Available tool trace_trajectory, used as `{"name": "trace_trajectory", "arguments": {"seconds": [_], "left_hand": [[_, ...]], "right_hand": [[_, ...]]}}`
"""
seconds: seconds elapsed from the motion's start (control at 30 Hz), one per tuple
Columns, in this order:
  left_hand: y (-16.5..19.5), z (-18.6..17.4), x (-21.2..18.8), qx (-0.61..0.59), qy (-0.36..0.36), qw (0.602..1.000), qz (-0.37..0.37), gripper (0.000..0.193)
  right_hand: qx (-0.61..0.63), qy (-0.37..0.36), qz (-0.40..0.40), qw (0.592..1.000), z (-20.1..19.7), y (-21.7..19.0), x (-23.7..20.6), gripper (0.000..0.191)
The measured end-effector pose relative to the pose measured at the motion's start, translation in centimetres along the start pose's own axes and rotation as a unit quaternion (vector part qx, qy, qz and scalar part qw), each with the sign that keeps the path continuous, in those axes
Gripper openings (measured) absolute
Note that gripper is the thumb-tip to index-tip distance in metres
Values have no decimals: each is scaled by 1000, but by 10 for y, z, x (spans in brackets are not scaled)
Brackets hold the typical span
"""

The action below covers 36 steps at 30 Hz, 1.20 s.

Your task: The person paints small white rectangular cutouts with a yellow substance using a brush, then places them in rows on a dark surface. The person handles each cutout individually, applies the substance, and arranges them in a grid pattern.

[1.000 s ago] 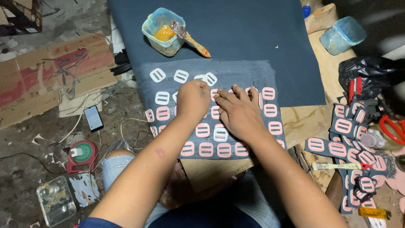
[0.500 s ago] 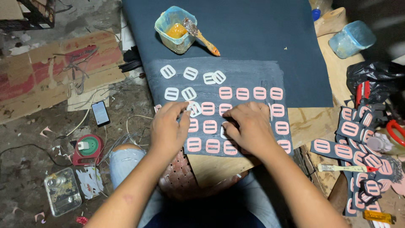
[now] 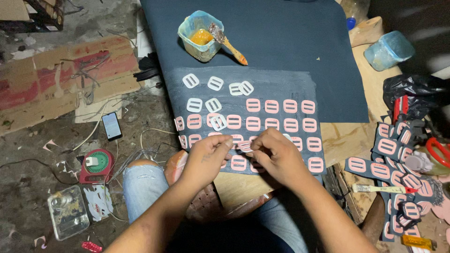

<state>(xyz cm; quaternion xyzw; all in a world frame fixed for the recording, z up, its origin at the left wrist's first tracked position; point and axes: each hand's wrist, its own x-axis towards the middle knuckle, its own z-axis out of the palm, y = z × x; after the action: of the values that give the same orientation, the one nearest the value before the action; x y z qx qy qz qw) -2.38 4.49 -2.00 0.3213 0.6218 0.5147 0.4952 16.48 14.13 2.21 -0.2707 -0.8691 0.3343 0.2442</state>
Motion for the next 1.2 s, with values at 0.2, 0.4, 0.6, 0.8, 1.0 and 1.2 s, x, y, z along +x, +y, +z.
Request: {"name": "trace_trajectory", "arguments": {"seconds": [0.2,0.4,0.6,0.8,1.0,1.2], "left_hand": [[2,-6,24,-142,-63,985,-78,21],[9,-13,53,-47,-3,999,24,17],[34,-17,70,131,12,978,161,17],[58,-2,61,193,-46,952,232,23],[60,1,58,127,-18,958,256,24],[57,-8,85,264,83,940,199,13]], "right_hand": [[11,23,-47,999,4,-2,9,15],[-6,39,15,999,1,1,16,17],[-25,46,21,998,-1,9,23,16],[149,36,202,967,3,15,43,18],[179,46,277,943,-3,14,46,20],[-29,84,121,989,-6,19,48,22]]}}
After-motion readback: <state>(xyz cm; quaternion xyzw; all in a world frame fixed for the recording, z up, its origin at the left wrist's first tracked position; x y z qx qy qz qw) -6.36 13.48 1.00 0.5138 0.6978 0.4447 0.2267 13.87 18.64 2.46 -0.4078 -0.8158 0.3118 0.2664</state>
